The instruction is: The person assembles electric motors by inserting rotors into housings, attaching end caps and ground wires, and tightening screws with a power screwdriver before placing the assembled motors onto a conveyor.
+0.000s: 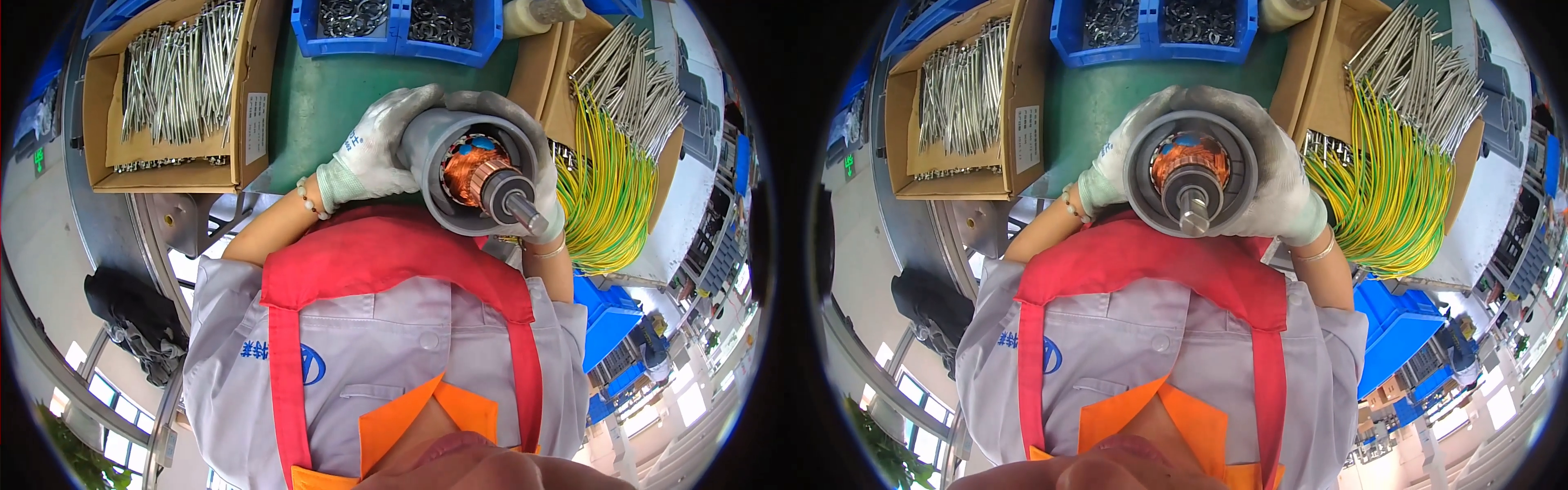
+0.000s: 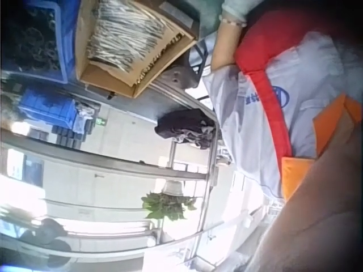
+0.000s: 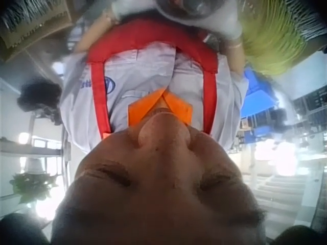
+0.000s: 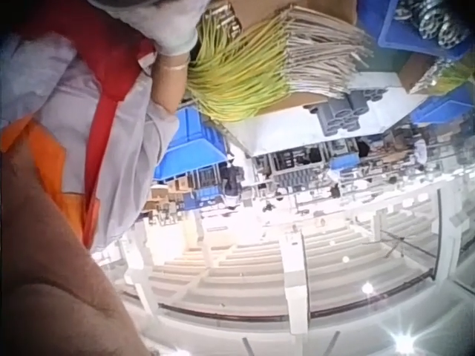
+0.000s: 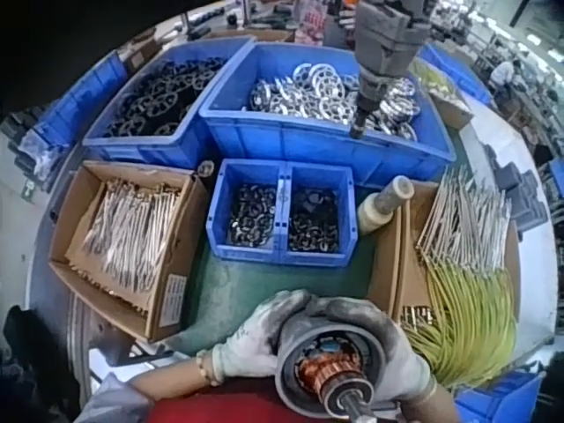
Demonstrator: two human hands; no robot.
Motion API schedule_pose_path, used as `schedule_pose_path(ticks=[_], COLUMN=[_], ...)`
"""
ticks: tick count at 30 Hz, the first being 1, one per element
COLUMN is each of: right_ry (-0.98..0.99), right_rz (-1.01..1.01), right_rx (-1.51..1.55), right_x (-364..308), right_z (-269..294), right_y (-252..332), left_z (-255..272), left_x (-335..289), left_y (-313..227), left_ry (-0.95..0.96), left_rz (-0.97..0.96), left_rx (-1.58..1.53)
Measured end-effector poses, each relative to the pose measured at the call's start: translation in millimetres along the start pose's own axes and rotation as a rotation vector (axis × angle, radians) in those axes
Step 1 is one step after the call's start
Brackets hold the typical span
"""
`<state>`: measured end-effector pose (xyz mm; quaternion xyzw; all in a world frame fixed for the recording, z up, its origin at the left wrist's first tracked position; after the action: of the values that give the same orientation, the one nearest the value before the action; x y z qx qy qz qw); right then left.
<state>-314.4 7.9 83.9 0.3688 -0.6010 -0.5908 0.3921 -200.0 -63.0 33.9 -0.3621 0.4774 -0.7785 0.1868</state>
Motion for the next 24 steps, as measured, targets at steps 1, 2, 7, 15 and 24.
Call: schedule_pose_path(ticks=[1,2,7,15,24], right_ry=[0.042,0.04,0.079,0.067,0.125], right_rz=[0.07,0.069,0.048,0.116,0.662], right_rx=[0.007,0.002,-0.035,-0.24,-1.054], right_x=[2,3,-7,-14,113], right_z=[-1,-1,-4,-5,-32], right_y=[4,4,3,10,12], left_z=[0,-1,-1,-7,0], left_x=[1,2,2,-4,-11], left_y=[-2,-2,-2,14,6], left_ry=[0.002,0.011,-0.005,-0.006,0.092], left_rz=[-0.001,0.022,-0.015,0.019,0.155], left_rx=[-0.006,-0.011,0.003,-0.002,-0.062])
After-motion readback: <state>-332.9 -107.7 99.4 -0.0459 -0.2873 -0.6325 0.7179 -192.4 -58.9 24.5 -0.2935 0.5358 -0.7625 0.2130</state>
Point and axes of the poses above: each hand's wrist, its own x-axis towards the middle knuckle, its own z-axis out of the back of the hand, y = z × x, the point moved 10 cm from there along x, towards the middle knuckle, and after that the axes turned 15 degrees about -y, right-handed, at the moved point
